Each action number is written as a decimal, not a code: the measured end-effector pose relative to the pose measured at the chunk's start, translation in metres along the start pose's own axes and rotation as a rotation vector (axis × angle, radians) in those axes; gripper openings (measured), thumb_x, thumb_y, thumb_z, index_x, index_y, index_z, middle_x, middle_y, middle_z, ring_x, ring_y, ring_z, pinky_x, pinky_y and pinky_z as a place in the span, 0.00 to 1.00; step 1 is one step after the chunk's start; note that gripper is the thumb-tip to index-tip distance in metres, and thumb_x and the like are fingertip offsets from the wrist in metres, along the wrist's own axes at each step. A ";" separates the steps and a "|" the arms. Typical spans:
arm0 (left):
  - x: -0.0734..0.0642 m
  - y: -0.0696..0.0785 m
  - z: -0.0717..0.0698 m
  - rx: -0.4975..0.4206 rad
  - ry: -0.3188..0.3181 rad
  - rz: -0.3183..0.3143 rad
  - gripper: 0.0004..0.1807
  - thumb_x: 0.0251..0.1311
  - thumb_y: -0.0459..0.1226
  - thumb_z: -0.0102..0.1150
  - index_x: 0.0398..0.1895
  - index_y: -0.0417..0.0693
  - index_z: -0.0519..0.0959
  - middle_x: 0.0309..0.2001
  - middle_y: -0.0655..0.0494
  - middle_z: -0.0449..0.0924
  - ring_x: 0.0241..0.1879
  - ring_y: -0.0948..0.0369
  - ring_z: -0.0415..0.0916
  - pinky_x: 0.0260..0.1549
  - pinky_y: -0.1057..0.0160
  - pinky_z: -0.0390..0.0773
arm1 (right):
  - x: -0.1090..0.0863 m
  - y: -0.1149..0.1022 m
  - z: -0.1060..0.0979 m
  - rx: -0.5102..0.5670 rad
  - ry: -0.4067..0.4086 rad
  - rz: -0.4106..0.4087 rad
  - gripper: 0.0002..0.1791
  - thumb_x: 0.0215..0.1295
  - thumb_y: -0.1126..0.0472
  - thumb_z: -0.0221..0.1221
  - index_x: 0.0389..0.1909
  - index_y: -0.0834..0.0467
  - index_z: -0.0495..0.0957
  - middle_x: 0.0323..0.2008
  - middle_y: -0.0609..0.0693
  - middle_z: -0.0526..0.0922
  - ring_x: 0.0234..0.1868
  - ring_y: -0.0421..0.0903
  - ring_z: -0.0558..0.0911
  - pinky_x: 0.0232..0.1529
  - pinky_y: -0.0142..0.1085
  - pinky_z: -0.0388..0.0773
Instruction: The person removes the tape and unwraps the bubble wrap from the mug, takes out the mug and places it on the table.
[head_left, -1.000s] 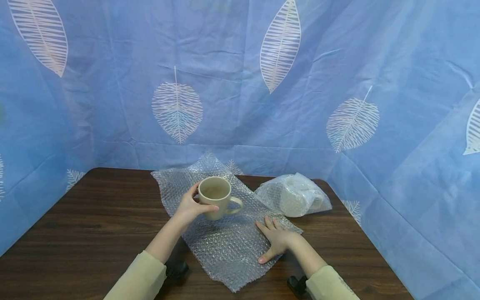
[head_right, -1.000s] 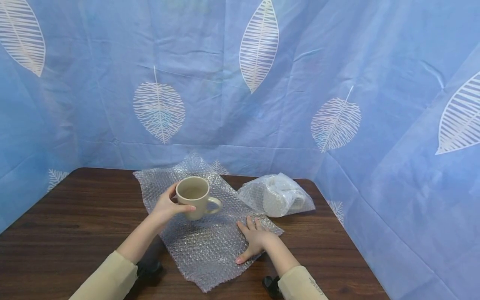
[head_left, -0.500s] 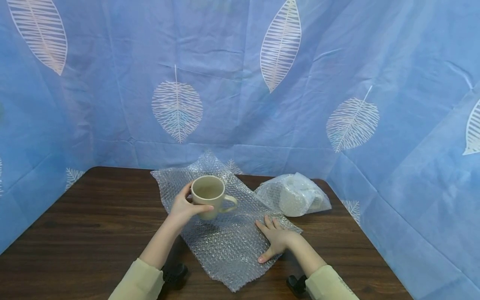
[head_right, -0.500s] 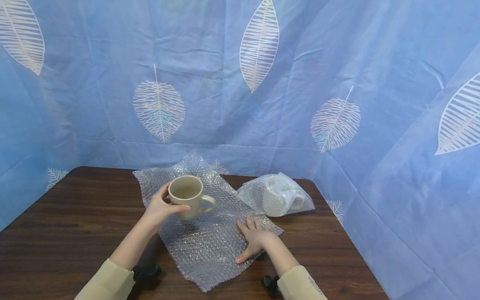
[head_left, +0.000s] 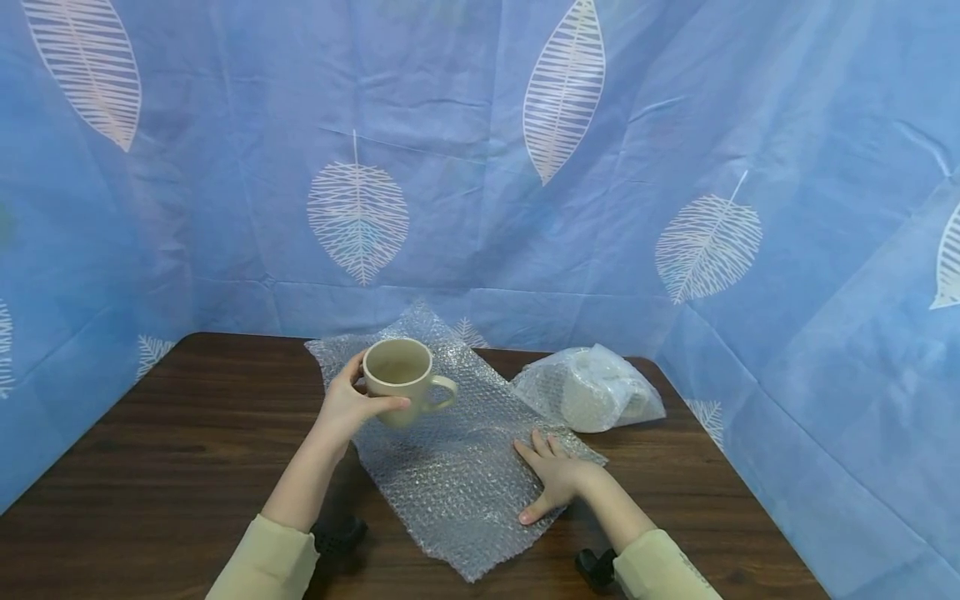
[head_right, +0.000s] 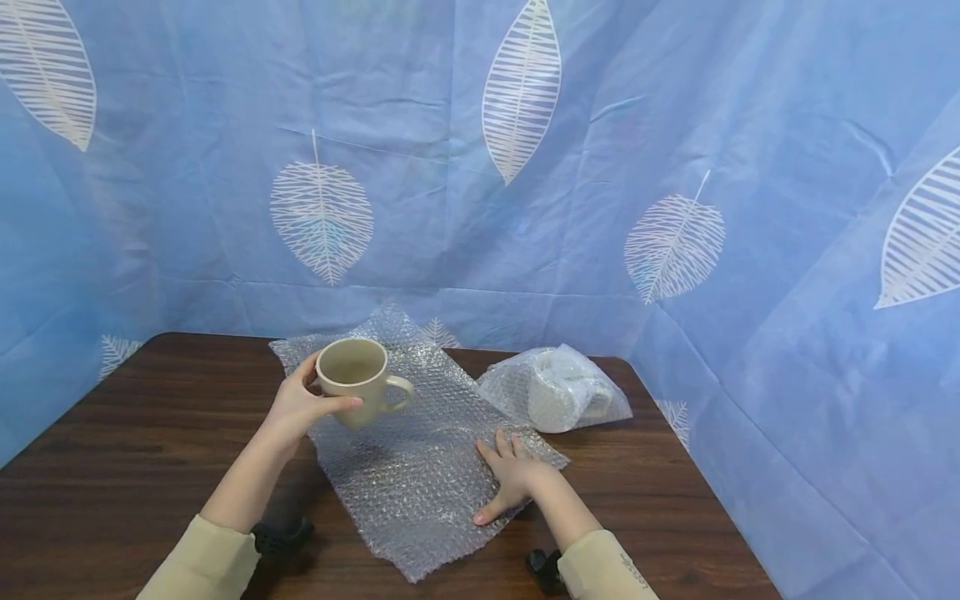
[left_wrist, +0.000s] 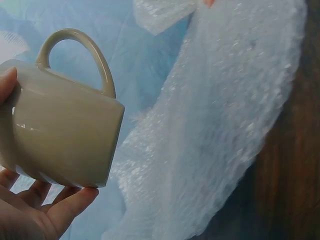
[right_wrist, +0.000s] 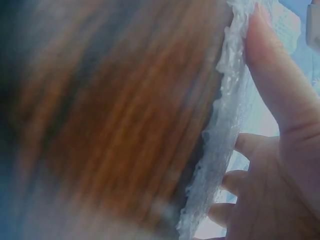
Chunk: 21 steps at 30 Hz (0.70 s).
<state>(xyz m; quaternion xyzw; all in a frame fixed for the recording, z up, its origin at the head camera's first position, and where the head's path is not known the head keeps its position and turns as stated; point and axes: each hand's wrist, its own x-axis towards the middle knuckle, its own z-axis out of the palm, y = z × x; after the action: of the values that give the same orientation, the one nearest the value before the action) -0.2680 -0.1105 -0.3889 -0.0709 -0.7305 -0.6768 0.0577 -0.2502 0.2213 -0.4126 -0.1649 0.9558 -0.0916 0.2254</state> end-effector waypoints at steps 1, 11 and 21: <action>0.000 0.001 -0.002 0.002 0.007 0.005 0.55 0.42 0.38 0.79 0.74 0.54 0.55 0.64 0.46 0.62 0.61 0.46 0.63 0.53 0.42 0.68 | 0.000 0.000 0.000 -0.001 0.002 -0.001 0.65 0.42 0.38 0.71 0.76 0.55 0.45 0.74 0.65 0.36 0.71 0.67 0.38 0.62 0.68 0.47; -0.001 0.010 -0.022 0.046 0.059 0.009 0.55 0.42 0.39 0.79 0.74 0.52 0.55 0.64 0.45 0.61 0.60 0.45 0.62 0.53 0.41 0.69 | -0.002 -0.001 -0.002 0.000 0.000 -0.007 0.65 0.43 0.39 0.72 0.76 0.56 0.45 0.73 0.66 0.37 0.71 0.68 0.38 0.60 0.70 0.46; -0.003 0.016 -0.037 0.065 0.099 0.025 0.57 0.43 0.40 0.78 0.75 0.51 0.53 0.66 0.44 0.60 0.62 0.45 0.60 0.55 0.40 0.66 | -0.004 -0.001 -0.002 0.003 0.007 -0.015 0.64 0.43 0.39 0.72 0.76 0.57 0.46 0.73 0.67 0.38 0.71 0.68 0.39 0.58 0.72 0.48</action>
<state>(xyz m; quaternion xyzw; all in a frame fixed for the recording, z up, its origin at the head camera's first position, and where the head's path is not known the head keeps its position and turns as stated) -0.2621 -0.1459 -0.3706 -0.0444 -0.7474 -0.6546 0.1045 -0.2477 0.2214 -0.4090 -0.1716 0.9552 -0.0952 0.2217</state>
